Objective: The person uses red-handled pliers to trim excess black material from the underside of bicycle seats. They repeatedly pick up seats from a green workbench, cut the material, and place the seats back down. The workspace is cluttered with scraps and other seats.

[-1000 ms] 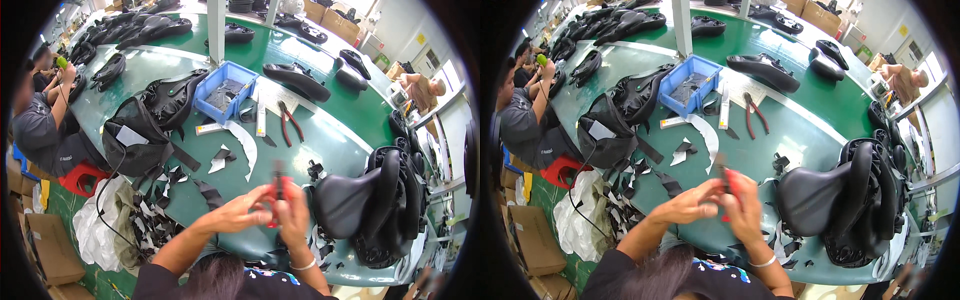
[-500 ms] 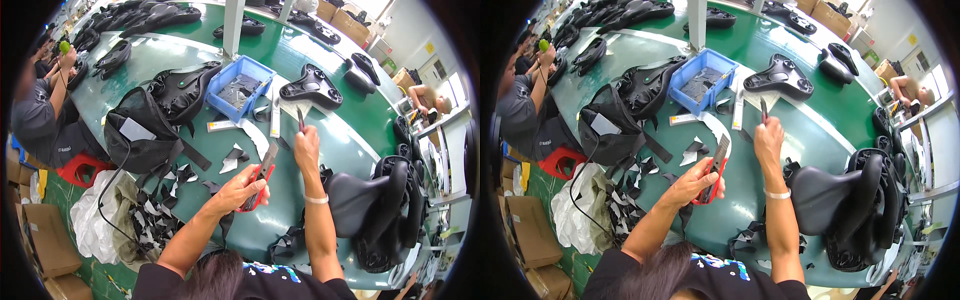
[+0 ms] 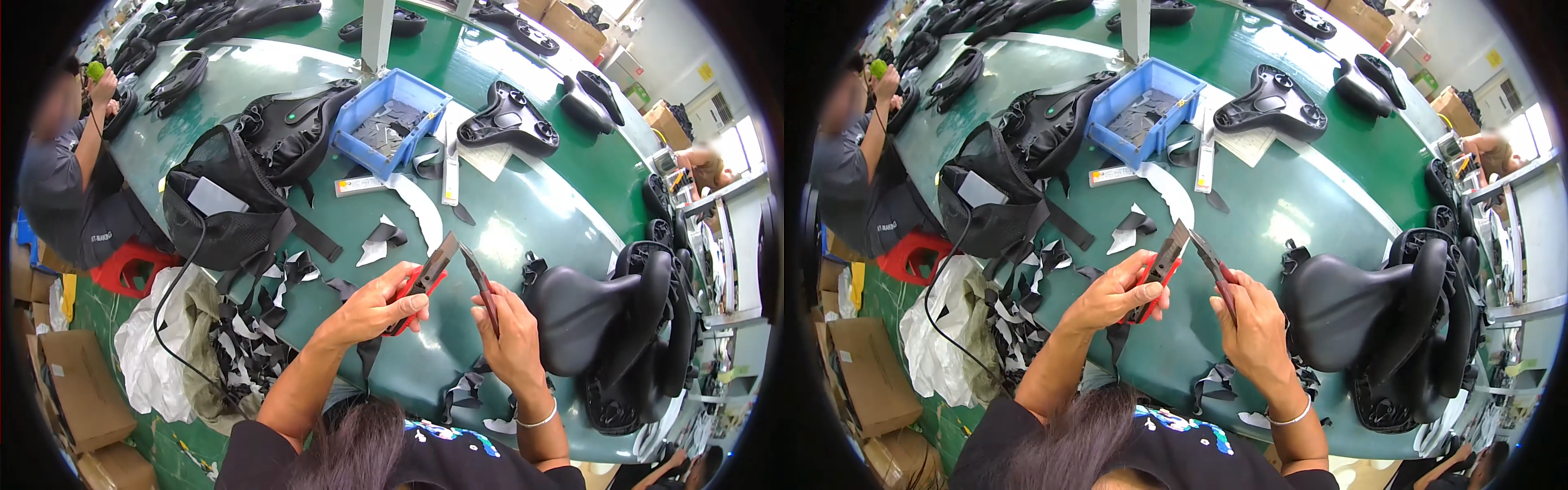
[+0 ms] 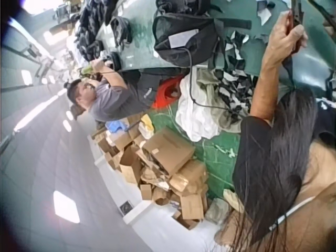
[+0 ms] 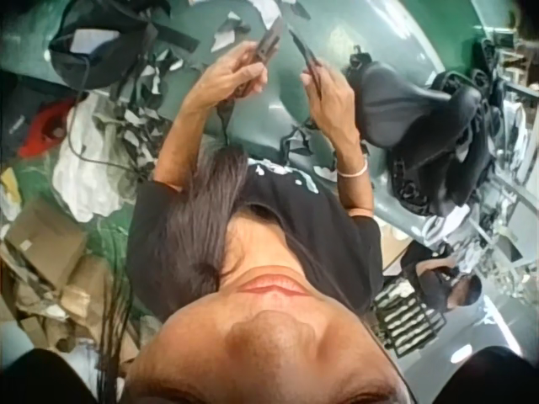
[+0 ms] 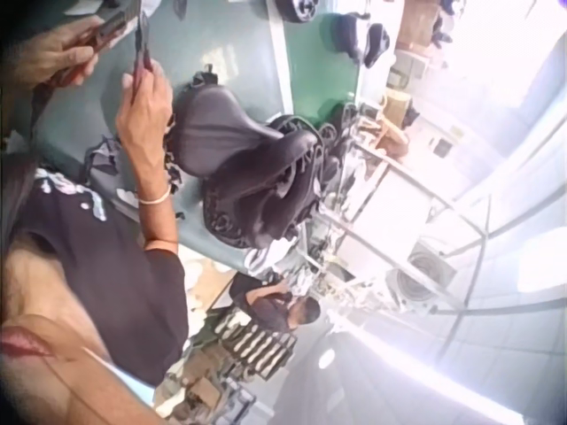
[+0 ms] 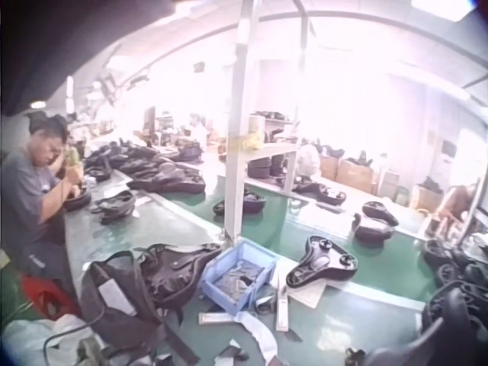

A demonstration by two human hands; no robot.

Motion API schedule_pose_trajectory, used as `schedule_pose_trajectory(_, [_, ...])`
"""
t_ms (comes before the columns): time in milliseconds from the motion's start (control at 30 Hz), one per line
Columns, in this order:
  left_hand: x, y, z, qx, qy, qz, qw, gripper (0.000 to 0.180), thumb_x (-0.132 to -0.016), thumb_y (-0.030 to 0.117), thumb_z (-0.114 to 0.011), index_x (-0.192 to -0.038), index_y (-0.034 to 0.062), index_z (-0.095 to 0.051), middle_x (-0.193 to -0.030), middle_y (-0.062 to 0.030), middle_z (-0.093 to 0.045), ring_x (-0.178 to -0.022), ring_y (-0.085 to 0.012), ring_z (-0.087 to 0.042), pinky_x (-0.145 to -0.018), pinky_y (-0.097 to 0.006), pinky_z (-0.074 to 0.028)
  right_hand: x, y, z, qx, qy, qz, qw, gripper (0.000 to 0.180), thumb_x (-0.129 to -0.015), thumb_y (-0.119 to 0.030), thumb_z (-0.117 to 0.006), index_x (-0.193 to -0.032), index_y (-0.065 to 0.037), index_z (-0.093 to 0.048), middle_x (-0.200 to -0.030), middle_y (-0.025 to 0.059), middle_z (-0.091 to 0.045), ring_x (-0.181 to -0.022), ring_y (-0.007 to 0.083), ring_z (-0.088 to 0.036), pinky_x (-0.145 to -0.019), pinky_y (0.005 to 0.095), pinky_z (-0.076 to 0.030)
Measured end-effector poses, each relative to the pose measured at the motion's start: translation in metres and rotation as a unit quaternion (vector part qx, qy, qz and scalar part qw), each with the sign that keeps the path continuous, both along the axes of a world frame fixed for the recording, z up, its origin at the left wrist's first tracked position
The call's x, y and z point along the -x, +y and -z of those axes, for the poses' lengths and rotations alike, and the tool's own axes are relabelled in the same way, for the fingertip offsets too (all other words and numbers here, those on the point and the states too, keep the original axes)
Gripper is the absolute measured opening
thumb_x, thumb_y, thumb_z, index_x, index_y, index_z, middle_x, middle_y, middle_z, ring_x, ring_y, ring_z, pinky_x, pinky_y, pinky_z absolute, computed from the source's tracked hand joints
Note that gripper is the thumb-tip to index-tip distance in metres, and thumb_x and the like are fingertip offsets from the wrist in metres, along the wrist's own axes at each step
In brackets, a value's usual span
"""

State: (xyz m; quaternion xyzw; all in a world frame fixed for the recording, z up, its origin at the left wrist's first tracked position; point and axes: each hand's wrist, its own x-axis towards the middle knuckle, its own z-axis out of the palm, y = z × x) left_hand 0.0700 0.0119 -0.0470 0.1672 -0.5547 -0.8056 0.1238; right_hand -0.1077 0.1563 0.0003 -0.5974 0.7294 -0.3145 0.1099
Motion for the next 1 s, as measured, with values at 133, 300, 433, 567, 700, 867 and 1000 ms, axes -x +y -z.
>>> schedule_pose_trajectory(133, [-0.004,0.001,-0.004,0.021,-0.007,-0.003,1.0,0.04,-0.097,0.028,-0.055,-0.127,0.004,-0.044,-0.084,-0.0059,-0.062,-0.07,-0.012,-0.061,-0.062,-0.026,-0.046,-0.005,0.0,0.001,0.035,0.032,-0.026,0.999,0.018,-0.085,-0.011,-0.064,-0.096,0.003,-0.061,-0.102,0.018,-0.062,-0.085,0.0346,-0.061,-0.073,0.0414,-0.048])
schedule_pose_trajectory(300, [-0.004,0.004,-0.005,0.006,-0.001,-0.007,1.0,0.041,-0.097,0.029,-0.055,-0.128,0.0039,-0.044,-0.084,-0.0059,-0.062,-0.069,-0.0125,-0.061,-0.062,-0.026,-0.046,-0.012,0.003,-0.001,0.018,0.023,-0.019,0.999,0.016,-0.086,-0.012,-0.064,-0.092,0.002,-0.059,-0.092,0.0169,-0.061,-0.078,0.0334,-0.06,-0.066,0.041,-0.048])
schedule_pose_trajectory(433, [-0.005,0.008,-0.005,-0.029,0.013,-0.01,0.999,0.044,-0.096,0.03,-0.056,-0.129,0.004,-0.044,-0.084,-0.006,-0.062,-0.07,-0.0129,-0.062,-0.062,-0.025,-0.046,-0.017,0.004,-0.004,-0.003,0.013,-0.008,1.0,0.016,-0.088,-0.013,-0.062,-0.087,0.002,-0.057,-0.085,0.0171,-0.058,-0.075,0.0337,-0.059,-0.063,0.0428,-0.046])
schedule_pose_trajectory(567, [-0.005,0.01,-0.009,-0.039,0.006,-0.009,0.999,0.046,-0.096,0.033,-0.056,-0.129,0.0042,-0.044,-0.084,-0.0062,-0.062,-0.069,-0.0131,-0.062,-0.061,-0.025,-0.047,-0.024,0.005,-0.006,-0.054,-0.087,0.006,0.995,0.021,-0.091,-0.017,-0.06,-0.085,0.002,-0.053,-0.079,0.0151,-0.053,-0.066,0.0301,-0.053,-0.06,0.0398,-0.043])
schedule_pose_trajectory(700, [0.0,0.015,-0.003,-0.057,0.031,-0.017,0.998,0.046,-0.095,0.034,-0.056,-0.128,0.0049,-0.043,-0.083,-0.0064,-0.062,-0.067,-0.0131,-0.061,-0.06,-0.026,-0.047,-0.024,0.009,0.0,-0.083,-0.285,-0.02,0.955,0.024,-0.093,-0.019,-0.057,-0.083,0.0,-0.048,-0.073,0.0075,-0.046,-0.059,0.0191,-0.044,-0.056,0.0316,-0.037])
schedule_pose_trajectory(867, [-0.003,0.013,-0.001,-0.063,0.031,-0.003,0.998,0.045,-0.096,0.033,-0.056,-0.128,0.0054,-0.041,-0.082,-0.006,-0.061,-0.064,-0.0125,-0.059,-0.056,-0.025,-0.046,-0.015,0.011,0.006,-0.139,-0.599,-0.022,0.788,0.023,-0.093,-0.02,-0.058,-0.082,-0.004,-0.047,-0.071,0.0006,-0.041,-0.058,0.0096,-0.037,-0.052,0.0254,-0.032])
schedule_pose_trajectory(1000, [-0.014,-0.001,0.001,-0.014,0.021,-0.021,0.999,0.042,-0.097,0.032,-0.054,-0.127,0.0049,-0.042,-0.079,-0.0037,-0.058,-0.062,-0.0101,-0.056,-0.055,-0.024,-0.045,-0.012,-0.007,-0.004,-0.147,-0.738,-0.029,0.658,0.022,-0.09,-0.022,-0.059,-0.085,-0.005,-0.046,-0.072,0.0016,-0.043,-0.057,0.0086,-0.035,-0.05,0.0245,-0.03])
